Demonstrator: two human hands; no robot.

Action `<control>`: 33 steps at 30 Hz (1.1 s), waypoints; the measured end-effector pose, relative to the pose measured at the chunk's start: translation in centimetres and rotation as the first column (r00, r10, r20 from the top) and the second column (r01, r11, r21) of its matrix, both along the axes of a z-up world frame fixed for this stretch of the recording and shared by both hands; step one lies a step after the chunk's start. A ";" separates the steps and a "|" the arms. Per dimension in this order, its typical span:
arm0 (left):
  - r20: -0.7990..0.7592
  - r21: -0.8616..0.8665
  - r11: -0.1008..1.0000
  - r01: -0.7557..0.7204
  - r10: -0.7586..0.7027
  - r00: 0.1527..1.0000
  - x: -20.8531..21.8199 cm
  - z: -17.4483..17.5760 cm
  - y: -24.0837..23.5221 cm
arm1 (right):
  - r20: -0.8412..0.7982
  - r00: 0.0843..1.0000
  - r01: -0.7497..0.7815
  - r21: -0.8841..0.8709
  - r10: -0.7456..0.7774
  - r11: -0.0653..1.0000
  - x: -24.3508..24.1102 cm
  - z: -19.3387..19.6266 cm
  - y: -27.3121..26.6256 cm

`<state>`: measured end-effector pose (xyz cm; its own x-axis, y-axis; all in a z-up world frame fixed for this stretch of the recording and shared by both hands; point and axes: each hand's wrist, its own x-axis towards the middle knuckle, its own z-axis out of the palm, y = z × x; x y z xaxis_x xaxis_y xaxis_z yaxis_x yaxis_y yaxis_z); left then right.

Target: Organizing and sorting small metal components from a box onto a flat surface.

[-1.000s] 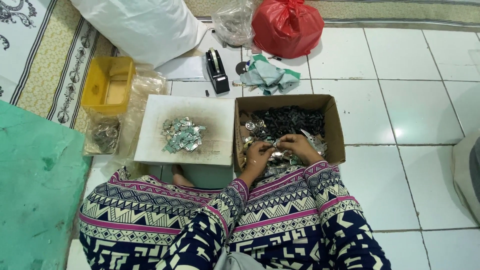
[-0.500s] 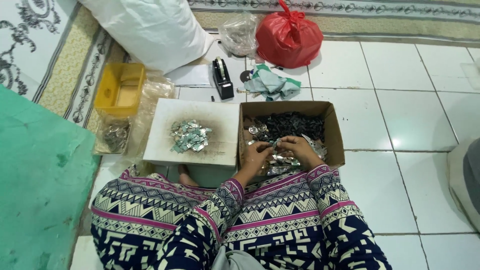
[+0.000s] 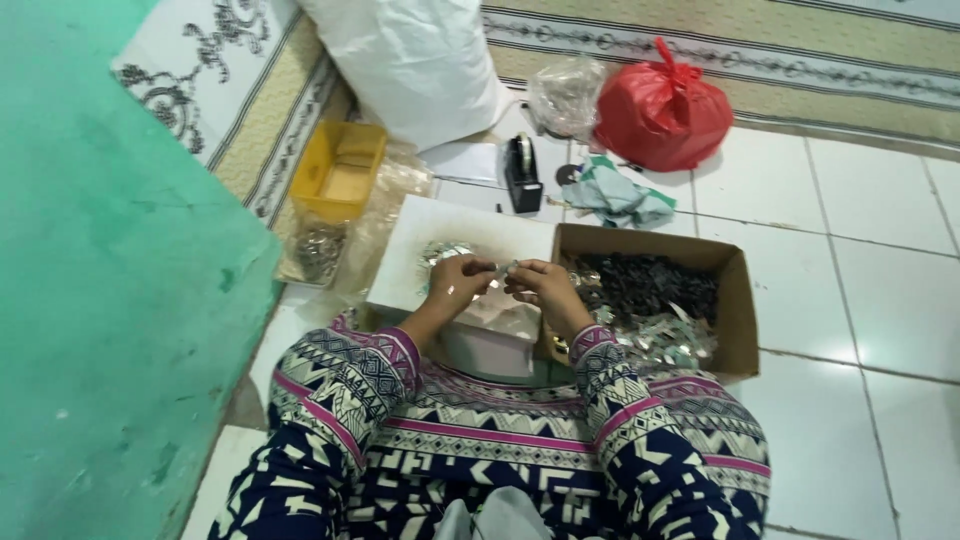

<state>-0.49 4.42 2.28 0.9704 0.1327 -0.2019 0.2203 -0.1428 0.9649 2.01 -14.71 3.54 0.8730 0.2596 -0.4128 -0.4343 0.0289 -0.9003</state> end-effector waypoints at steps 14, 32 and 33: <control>-0.125 0.394 0.917 -0.068 0.127 0.984 3.3 -3.4 8.1 | 0.181 0.978 -0.052 -0.290 0.108 0.956 3.2 -3.4 8.1; 0.306 0.488 0.850 0.200 -0.381 0.872 -0.7 0.8 -4.1 | 0.213 0.952 0.053 -0.823 0.221 0.565 2.0 -1.8 -18.7; 0.317 0.509 0.826 0.241 -0.440 0.840 -0.6 0.3 -5.4 | 0.165 0.967 0.030 -0.830 0.194 0.557 1.4 -2.0 -20.2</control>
<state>-1.13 -1.01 2.63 0.9455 -0.2461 0.2131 -0.3177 -0.5541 0.7694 3.46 -34.90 1.59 0.9563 -0.0195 -0.2918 -0.1918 -0.7949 -0.5756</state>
